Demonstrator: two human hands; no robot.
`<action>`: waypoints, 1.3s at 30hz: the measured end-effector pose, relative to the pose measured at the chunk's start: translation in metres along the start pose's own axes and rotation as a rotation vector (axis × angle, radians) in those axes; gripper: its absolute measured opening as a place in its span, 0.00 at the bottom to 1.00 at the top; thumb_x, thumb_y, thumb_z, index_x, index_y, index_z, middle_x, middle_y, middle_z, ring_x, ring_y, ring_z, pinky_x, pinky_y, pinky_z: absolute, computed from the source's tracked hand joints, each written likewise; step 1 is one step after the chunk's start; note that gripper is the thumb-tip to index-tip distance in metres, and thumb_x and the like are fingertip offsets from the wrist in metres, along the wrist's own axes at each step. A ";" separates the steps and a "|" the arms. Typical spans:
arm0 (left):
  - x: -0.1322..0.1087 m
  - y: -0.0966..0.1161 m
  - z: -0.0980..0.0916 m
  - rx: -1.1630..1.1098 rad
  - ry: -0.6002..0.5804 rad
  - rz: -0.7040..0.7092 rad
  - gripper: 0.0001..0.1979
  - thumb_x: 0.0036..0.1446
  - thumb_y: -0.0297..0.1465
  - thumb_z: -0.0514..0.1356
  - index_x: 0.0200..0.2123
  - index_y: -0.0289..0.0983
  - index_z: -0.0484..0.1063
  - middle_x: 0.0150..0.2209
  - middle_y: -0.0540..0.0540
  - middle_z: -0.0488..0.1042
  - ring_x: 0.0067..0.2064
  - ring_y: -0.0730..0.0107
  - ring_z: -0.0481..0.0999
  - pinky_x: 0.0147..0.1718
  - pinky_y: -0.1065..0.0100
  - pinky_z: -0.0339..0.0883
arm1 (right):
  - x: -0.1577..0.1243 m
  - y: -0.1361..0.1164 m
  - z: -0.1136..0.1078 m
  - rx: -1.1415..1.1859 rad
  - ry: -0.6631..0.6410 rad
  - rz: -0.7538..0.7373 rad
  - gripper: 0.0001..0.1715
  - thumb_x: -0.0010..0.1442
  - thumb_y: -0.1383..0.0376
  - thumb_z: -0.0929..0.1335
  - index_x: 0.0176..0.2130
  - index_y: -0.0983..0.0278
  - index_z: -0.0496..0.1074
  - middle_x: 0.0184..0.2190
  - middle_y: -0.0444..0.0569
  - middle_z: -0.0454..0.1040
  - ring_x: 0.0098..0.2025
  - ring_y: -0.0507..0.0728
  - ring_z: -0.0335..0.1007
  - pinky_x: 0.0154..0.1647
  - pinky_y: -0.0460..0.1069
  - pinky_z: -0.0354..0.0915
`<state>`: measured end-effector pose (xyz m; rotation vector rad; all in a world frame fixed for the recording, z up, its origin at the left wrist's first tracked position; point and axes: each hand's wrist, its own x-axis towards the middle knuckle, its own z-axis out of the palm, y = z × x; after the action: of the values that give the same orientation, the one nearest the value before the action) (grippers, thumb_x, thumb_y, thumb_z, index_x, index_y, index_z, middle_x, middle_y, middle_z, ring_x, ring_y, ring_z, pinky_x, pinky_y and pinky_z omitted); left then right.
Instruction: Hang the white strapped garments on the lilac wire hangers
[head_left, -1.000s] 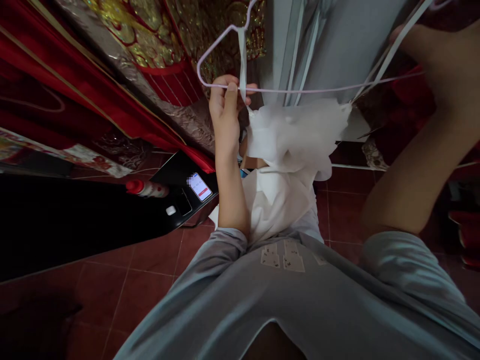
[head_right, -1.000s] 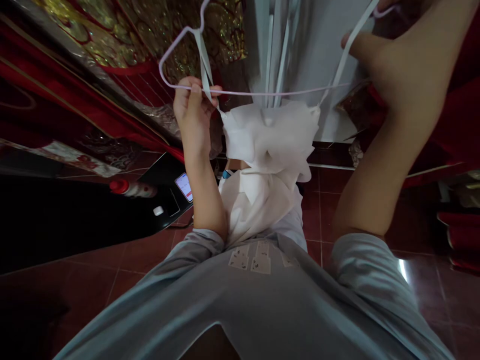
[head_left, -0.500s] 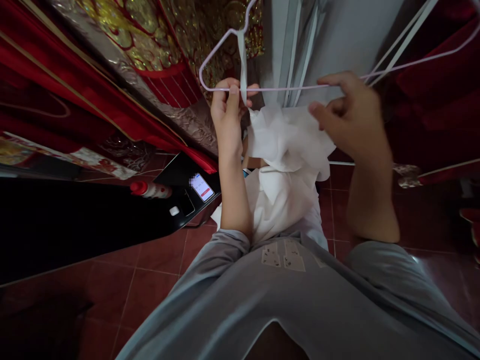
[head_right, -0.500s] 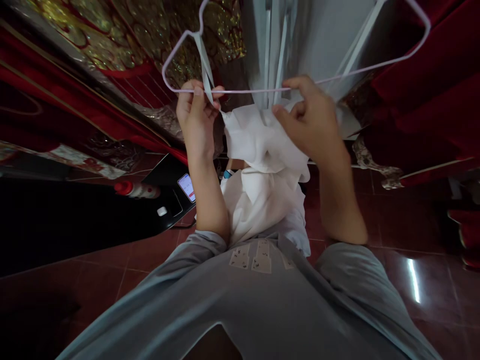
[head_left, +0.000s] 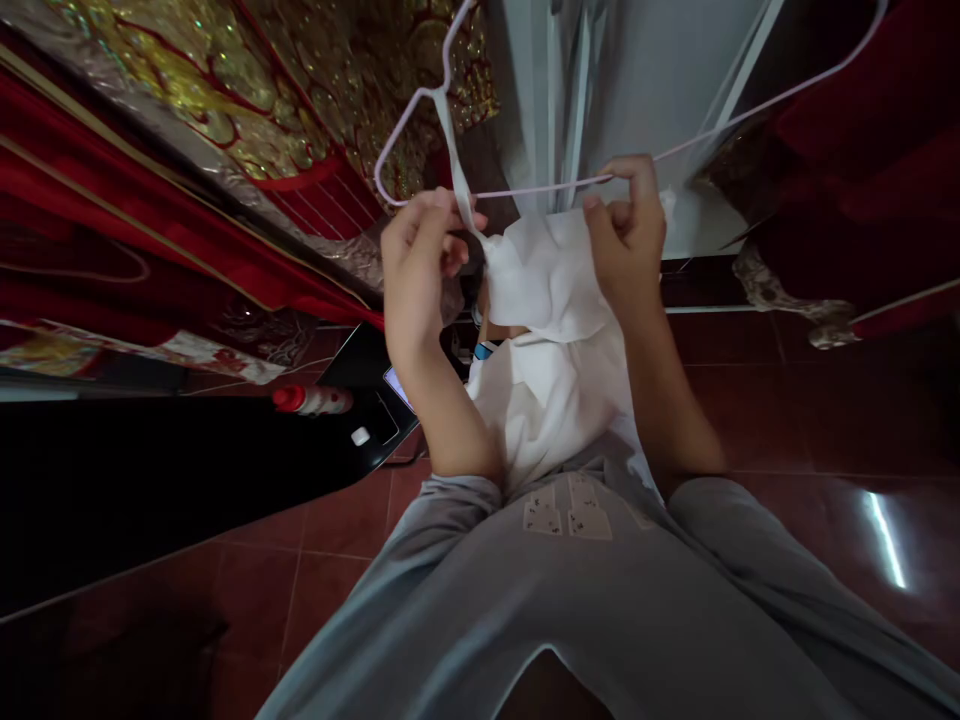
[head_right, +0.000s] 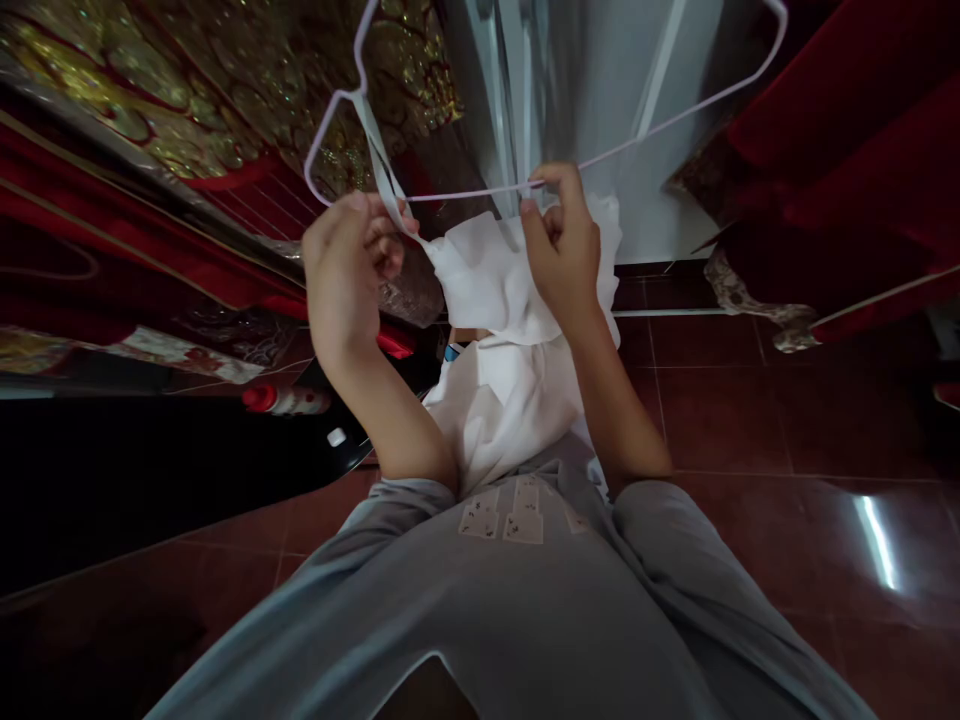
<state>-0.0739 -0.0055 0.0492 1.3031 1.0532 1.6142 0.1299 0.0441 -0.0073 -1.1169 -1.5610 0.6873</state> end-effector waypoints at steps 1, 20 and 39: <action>0.004 0.008 0.000 -0.056 -0.025 -0.047 0.21 0.74 0.37 0.50 0.34 0.41 0.80 0.33 0.43 0.75 0.23 0.64 0.66 0.19 0.64 0.56 | -0.001 0.000 0.003 -0.003 0.026 -0.005 0.16 0.66 0.50 0.62 0.48 0.55 0.58 0.20 0.41 0.45 0.22 0.51 0.45 0.27 0.48 0.46; 0.019 -0.035 -0.001 -0.427 0.364 -0.078 0.17 0.78 0.24 0.43 0.42 0.38 0.71 0.44 0.50 0.77 0.45 0.71 0.74 0.18 0.76 0.59 | -0.009 -0.013 -0.009 -0.055 -0.030 0.038 0.23 0.60 0.63 0.66 0.54 0.53 0.59 0.20 0.37 0.50 0.23 0.48 0.49 0.29 0.46 0.52; 0.012 -0.032 0.042 -0.299 0.245 0.090 0.18 0.78 0.26 0.43 0.36 0.42 0.67 0.36 0.49 0.77 0.21 0.69 0.64 0.20 0.66 0.52 | 0.020 0.038 -0.034 0.130 0.339 0.128 0.13 0.63 0.62 0.56 0.48 0.62 0.58 0.45 0.57 0.68 0.45 0.54 0.68 0.48 0.51 0.65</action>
<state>-0.0316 0.0213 0.0284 0.9842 0.8609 1.9519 0.1739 0.0739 -0.0224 -1.1741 -1.1506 0.6368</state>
